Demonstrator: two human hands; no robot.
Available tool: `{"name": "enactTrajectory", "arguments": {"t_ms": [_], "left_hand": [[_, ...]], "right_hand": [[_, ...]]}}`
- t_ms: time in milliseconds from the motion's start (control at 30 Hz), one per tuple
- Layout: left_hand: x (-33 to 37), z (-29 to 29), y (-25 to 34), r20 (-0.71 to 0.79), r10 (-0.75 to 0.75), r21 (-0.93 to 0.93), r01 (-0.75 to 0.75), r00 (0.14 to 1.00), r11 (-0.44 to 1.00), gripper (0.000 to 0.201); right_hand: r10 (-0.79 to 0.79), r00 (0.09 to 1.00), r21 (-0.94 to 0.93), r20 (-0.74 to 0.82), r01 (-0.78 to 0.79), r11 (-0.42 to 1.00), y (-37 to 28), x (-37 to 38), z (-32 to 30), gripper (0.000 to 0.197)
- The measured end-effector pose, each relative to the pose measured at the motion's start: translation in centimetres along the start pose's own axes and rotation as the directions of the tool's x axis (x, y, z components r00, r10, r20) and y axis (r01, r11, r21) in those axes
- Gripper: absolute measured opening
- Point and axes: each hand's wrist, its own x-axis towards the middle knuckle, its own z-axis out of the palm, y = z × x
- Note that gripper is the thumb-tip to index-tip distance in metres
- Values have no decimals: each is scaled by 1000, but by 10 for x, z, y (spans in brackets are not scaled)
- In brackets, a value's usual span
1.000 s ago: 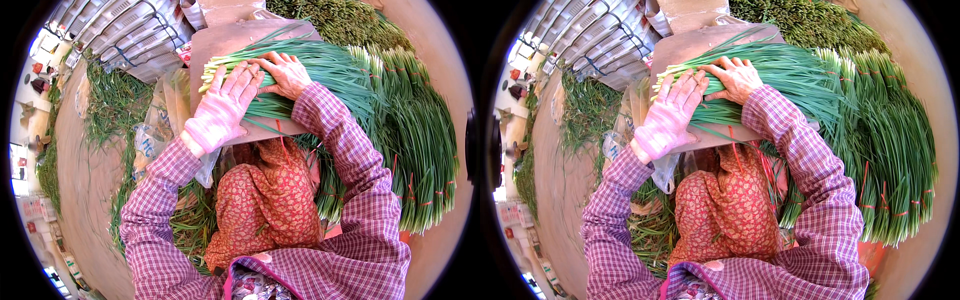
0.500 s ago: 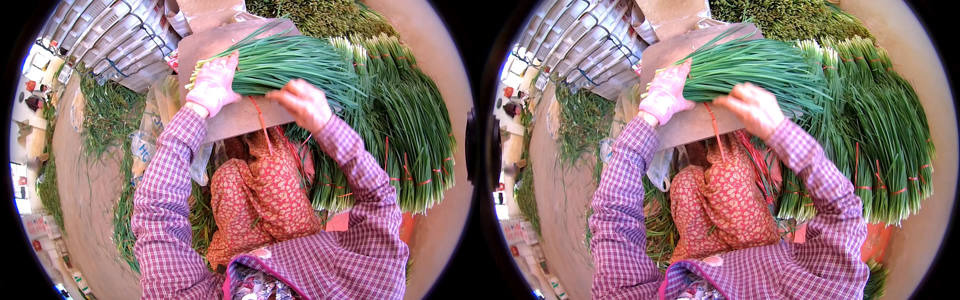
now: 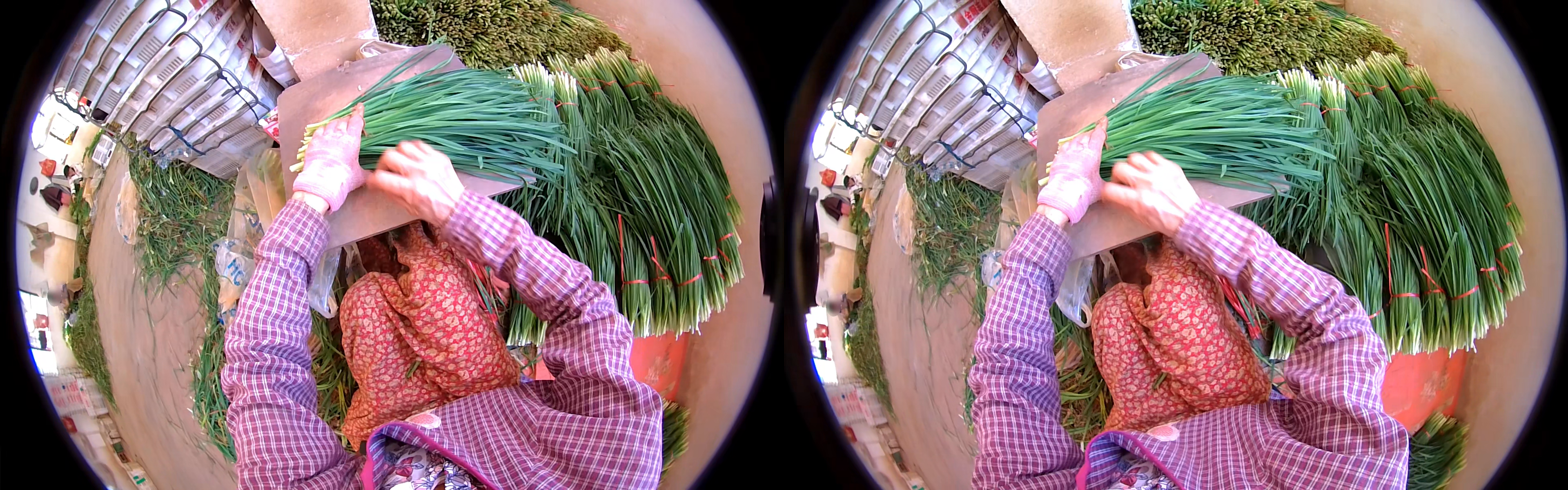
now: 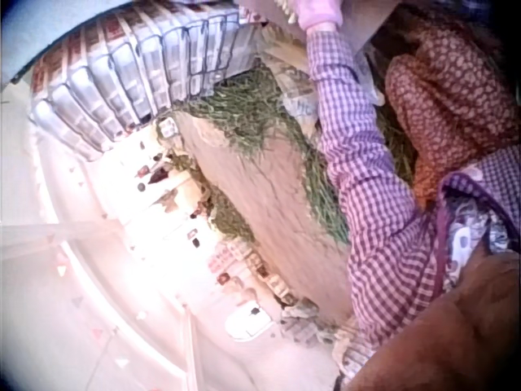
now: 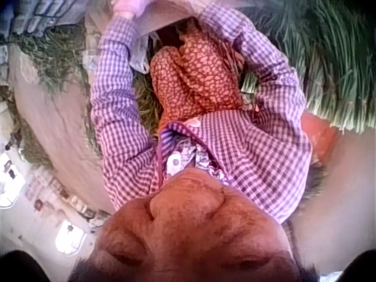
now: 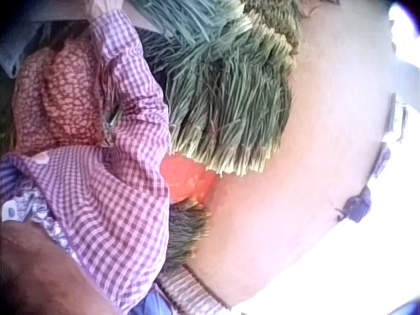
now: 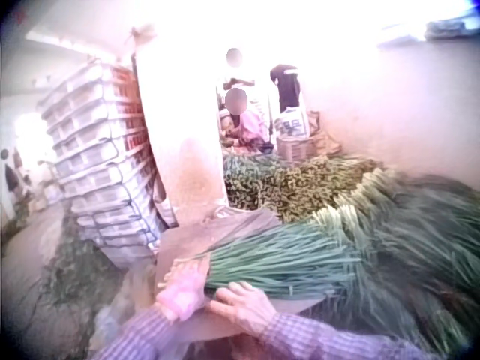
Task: The person bundles green onions with a red tie and removes the outer layers from the bulbs of the green onions.
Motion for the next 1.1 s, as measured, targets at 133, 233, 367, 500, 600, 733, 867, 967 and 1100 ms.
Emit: {"name": "enactTrajectory", "arguments": {"t_ms": [133,233,367,500,600,733,867,967,1100], "left_hand": [[6,0,-4,125,-36,-41,41,991,998,112],[0,-29,1,-7,-91,-408,81,996,909,92],[28,-60,-39,-46,-441,-922,132,896,364,43],[77,-53,-75,-54,-416,-477,343,908,810,26],[107,-5,-67,172,11,215,-48,985,975,35],[101,3,-26,316,-237,16,244,919,970,38],[92,11,-32,307,-309,-24,332,900,943,45],[73,-1,-11,232,-248,-84,274,941,958,41],[29,13,3,-253,-134,-42,128,958,991,27]], "right_hand": [[84,986,13,-143,-83,996,42,42,13,15],[291,955,108,-51,-285,953,74,38,26,19],[478,876,308,58,-472,826,75,23,40,20],[487,871,253,67,-487,836,59,27,39,18],[495,869,251,18,-483,839,56,25,38,18],[498,867,228,-28,-479,848,53,20,39,16],[469,879,229,-90,-440,868,45,20,44,16],[445,885,207,-135,-414,886,48,13,42,16],[387,902,248,-194,-336,909,38,6,36,13]]}}
